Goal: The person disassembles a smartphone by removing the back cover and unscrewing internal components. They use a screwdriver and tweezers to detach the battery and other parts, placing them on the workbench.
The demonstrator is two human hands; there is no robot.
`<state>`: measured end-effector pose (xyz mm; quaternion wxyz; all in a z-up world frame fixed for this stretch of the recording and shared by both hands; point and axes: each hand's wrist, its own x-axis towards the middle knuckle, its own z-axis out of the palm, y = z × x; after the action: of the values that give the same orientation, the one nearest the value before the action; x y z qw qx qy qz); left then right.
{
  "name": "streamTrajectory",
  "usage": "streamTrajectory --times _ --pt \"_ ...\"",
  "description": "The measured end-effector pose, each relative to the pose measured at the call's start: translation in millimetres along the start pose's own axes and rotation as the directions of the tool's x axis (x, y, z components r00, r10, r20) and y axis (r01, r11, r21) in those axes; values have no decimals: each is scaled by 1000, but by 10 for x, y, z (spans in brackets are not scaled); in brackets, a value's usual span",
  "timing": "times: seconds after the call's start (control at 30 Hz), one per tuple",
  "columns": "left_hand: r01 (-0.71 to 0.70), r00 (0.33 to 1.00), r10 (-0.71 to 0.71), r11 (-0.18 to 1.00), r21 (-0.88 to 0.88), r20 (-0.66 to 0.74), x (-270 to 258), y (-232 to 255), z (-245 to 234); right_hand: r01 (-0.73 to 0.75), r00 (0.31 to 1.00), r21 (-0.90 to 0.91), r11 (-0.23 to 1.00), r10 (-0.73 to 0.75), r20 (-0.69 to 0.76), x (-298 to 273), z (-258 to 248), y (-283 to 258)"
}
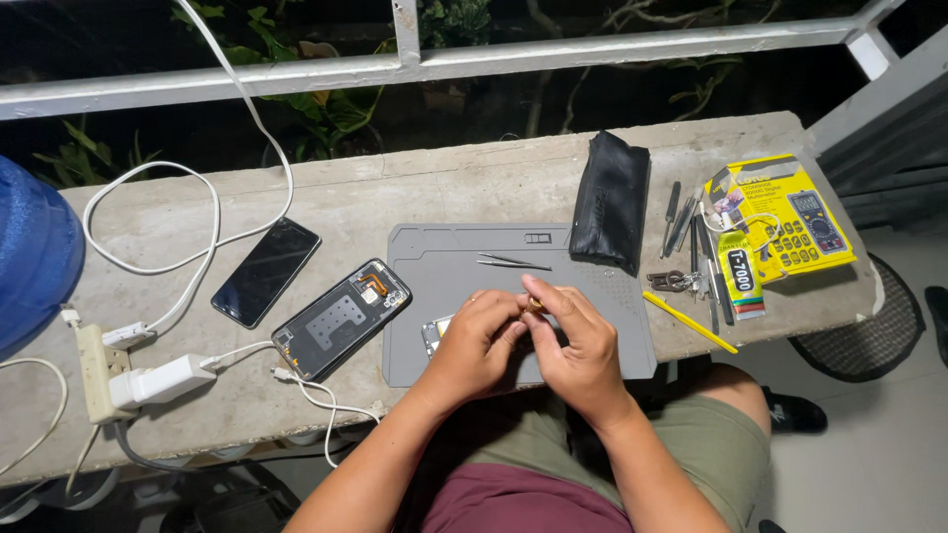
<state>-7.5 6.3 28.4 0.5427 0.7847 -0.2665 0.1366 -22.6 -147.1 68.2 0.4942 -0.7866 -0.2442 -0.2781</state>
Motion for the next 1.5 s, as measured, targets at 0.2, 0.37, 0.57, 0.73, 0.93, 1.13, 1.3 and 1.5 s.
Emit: streamTrajectory --times 0.2,0.37,0.57,0.73,0.93,1.13,1.3,1.5 --pt "126 985 -119 991 53 -122 -98 -213 155 -47 998 -41 998 46 -35 -138 52 150" --pt "114 988 -131 977 -180 -85 10 29 -49 -120 993 81 990 121 -13 -75 29 64" --pt "289 877 -439 804 -520 -192 -161 -481 103 -217 976 38 975 216 38 -146 80 260" --pt "297 858 -470 781 -549 -206 -138 -410 95 -257 966 53 965 257 16 -167 87 253" --pt "300 860 -468 788 -538 -206 -112 -358 82 -292 956 95 952 288 50 -201 64 282" --pt "304 871 -442 828 -472 -214 -123 -339 68 -280 960 35 959 279 35 -194 40 249" --pt "299 892 -397 877 -376 -216 -117 -325 51 -238 971 40 970 237 37 -215 33 273" --pt "245 928 -299 939 -241 -221 -85 -232 28 -363 930 182 914 368 1 -299 63 338"
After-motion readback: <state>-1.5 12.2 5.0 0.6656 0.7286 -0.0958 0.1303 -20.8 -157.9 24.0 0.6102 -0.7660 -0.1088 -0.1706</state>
